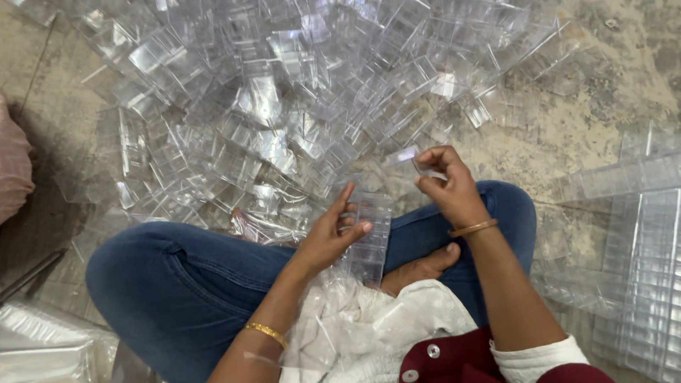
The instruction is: The person sits on the floor and repeatedly picks up small clear plastic containers, snaps them together into a longer stack, and places the assembled stack aside. The person handles the containers one at a time from a large pile on the floor.
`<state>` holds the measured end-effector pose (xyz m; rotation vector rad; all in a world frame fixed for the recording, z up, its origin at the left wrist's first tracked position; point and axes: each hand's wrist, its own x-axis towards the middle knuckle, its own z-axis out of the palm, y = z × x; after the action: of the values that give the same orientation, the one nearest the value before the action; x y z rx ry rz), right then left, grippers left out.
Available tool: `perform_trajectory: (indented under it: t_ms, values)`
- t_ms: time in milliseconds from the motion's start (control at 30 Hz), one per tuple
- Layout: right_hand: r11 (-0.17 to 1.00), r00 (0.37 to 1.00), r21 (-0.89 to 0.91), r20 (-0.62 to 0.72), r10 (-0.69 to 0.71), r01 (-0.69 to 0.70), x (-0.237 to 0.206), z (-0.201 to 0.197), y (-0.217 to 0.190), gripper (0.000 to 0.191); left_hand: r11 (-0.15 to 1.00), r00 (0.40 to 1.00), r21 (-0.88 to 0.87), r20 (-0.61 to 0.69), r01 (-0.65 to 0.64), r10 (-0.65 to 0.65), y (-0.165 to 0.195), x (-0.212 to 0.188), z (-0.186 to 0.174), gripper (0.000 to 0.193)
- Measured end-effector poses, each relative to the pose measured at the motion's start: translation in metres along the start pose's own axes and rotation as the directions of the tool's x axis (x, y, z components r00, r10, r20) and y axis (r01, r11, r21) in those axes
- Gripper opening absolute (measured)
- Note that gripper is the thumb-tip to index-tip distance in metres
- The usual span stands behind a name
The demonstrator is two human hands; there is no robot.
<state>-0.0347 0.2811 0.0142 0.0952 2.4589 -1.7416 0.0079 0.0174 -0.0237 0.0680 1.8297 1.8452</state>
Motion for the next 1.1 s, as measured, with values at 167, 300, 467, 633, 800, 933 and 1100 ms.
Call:
perform_trajectory:
  t_ms: [167, 300, 467, 633, 800, 933, 1100]
  values:
    - [0.983, 0.935, 0.150, 0.322, -0.146, 0.102, -0.005, 0.007, -0.017, 0.023, 0.998, 0.998, -0.062, 0.068, -0.014, 0.018, -0.010, 0.003, 0.003, 0.099]
    - [0.993, 0.932, 0.110, 0.353, -0.080, 0.043, -0.009, 0.010, -0.013, 0.025, 0.999, 0.998, -0.053, 0.057, -0.010, 0.013, -0.012, -0.001, 0.005, 0.098]
    - [0.999, 0.983, 0.034, 0.180, 0.030, -0.037, -0.001, 0.010, 0.004, 0.033, 0.987, 0.998, -0.156, 0.055, -0.027, 0.036, -0.009, -0.009, 0.004, 0.079]
    - [0.758, 0.874, -0.461, 0.385, -0.297, 0.461, 0.018, 0.074, 0.019, 0.070, 0.947, 0.994, -0.302, -0.042, -0.113, 0.105, 0.001, -0.022, -0.008, 0.076]
    - [0.851, 0.935, -0.430, 0.309, -0.175, 0.301, 0.027, 0.065, 0.037, 0.067, 0.972, 0.997, -0.236, -0.070, -0.003, -0.014, 0.009, -0.017, -0.006, 0.076]
    - [0.856, 0.902, -0.342, 0.331, -0.277, 0.388, 0.023, 0.045, 0.048, 0.075, 0.982, 0.998, -0.188, -0.053, 0.009, -0.020, 0.005, -0.008, -0.005, 0.075]
    - [0.614, 0.882, -0.659, 0.451, -0.139, 0.434, 0.005, 0.086, 0.047, 0.075, 0.950, 0.993, -0.289, -0.004, -0.113, 0.117, 0.000, -0.009, -0.007, 0.084]
